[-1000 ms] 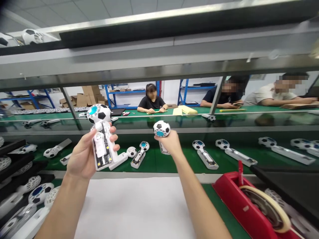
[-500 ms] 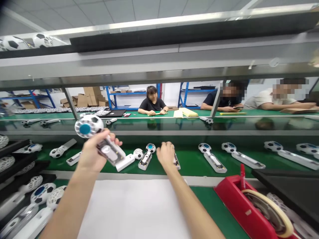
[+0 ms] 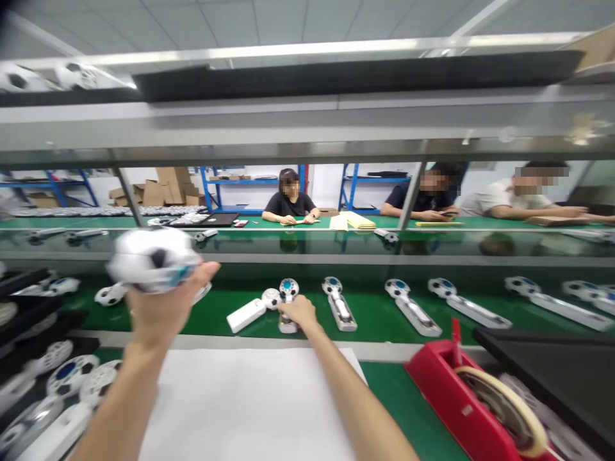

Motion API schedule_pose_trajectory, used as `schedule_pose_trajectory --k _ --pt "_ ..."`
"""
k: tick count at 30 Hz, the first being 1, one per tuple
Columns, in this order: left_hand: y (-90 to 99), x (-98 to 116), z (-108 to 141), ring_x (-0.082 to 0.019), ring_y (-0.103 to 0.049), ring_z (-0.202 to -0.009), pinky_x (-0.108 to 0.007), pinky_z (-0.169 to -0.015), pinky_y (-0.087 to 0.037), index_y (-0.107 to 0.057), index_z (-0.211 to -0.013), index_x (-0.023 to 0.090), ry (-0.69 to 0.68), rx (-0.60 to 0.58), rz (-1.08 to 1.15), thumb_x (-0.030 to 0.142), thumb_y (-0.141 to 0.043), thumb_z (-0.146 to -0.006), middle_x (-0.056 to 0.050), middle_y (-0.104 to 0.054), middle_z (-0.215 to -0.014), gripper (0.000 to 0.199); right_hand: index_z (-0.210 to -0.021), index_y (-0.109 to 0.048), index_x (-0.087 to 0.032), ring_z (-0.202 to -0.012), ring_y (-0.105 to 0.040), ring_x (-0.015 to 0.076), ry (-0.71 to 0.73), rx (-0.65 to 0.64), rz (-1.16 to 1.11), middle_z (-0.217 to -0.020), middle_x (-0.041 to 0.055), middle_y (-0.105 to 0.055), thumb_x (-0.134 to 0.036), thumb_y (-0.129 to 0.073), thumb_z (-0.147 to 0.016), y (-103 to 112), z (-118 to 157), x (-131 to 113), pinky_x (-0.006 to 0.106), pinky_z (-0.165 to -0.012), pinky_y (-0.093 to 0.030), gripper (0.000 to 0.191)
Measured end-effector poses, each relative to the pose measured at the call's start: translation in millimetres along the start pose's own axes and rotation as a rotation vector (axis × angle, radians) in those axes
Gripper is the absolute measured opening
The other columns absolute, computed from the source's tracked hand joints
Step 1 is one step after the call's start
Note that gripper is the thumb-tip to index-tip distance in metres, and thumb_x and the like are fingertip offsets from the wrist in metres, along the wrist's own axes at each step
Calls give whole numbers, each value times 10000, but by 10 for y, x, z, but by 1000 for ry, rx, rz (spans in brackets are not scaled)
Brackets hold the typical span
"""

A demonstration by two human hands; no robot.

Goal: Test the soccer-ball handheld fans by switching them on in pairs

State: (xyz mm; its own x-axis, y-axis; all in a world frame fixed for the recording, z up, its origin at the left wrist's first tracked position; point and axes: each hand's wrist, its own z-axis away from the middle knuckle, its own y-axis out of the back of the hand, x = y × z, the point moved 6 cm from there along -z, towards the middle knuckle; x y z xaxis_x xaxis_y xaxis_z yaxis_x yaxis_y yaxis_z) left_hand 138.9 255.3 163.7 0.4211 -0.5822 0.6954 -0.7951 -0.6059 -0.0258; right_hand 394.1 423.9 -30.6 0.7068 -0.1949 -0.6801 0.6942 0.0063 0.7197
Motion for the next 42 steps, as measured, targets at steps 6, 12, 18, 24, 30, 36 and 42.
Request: schedule_pose_trajectory --k 6,12,18,24,30,36,42 --pt "-606 -710 -144 -181 -640 -832 -251 -706 -457 -495 -967 215 -43 -373 -198 127 -638 -719 -15 -671 -912 300 -915 -596 -126 -627 -606 114 179 161 -340 -767 -6 -623 -297 -654 -919 366 36 -99 250 -596 -526 181" --pt "-786 -1345 -39 -194 -627 -833 -263 -731 -460 -548 -946 188 139 -416 -196 241 -720 -713 -34 -673 -907 295 -1064 -483 -191 -835 -624 203 634 634 -477 -941 36 -632 -267 -696 -717 949 549 -548 310 -715 -517 415" --pt "-939 -1947 138 -239 -656 -906 -302 -808 -467 -626 -970 173 304 -500 -207 240 -750 -684 -63 -707 -947 320 -924 -578 -204 -900 -587 230 1069 840 -380 -939 69 -591 -216 -650 -732 1044 1117 -930 360 -771 -513 205" --pt "-926 -2285 303 -274 -628 -1096 -373 -932 -450 -465 -1294 197 385 -439 -233 433 -490 -929 -120 -664 -1186 436 -1145 -538 -217 -926 -592 219 1148 991 -424 -1012 68 -568 -140 -685 -770 1110 1347 -965 340 -760 -542 410" --pt "-1020 -2392 331 -270 -590 -1201 -373 -1004 -426 -314 -1448 183 461 -469 -236 452 -369 -983 -157 -594 -1332 540 -1344 -456 -209 -940 -593 254 1416 1136 -366 -1034 94 -562 -159 -711 -773 1166 1633 -957 386 -715 -568 627" --pt "-1117 -2129 424 -386 -491 -1305 -558 -1072 -331 -336 -1450 60 491 -584 -294 361 -415 -954 -293 -520 -1375 586 -1370 -413 -266 -866 -596 247 1421 1188 -316 -973 74 -560 -179 -681 -799 1252 1731 -901 390 -673 -564 637" --pt "-1180 -981 457 -312 -392 -1407 -410 -1136 -330 -365 -1505 267 236 -910 -97 384 -775 -711 -143 -421 -1520 901 -1219 -483 -207 -958 -622 236 837 718 -675 -1079 85 -617 -364 -737 -771 1139 1324 -918 377 -847 -534 538"
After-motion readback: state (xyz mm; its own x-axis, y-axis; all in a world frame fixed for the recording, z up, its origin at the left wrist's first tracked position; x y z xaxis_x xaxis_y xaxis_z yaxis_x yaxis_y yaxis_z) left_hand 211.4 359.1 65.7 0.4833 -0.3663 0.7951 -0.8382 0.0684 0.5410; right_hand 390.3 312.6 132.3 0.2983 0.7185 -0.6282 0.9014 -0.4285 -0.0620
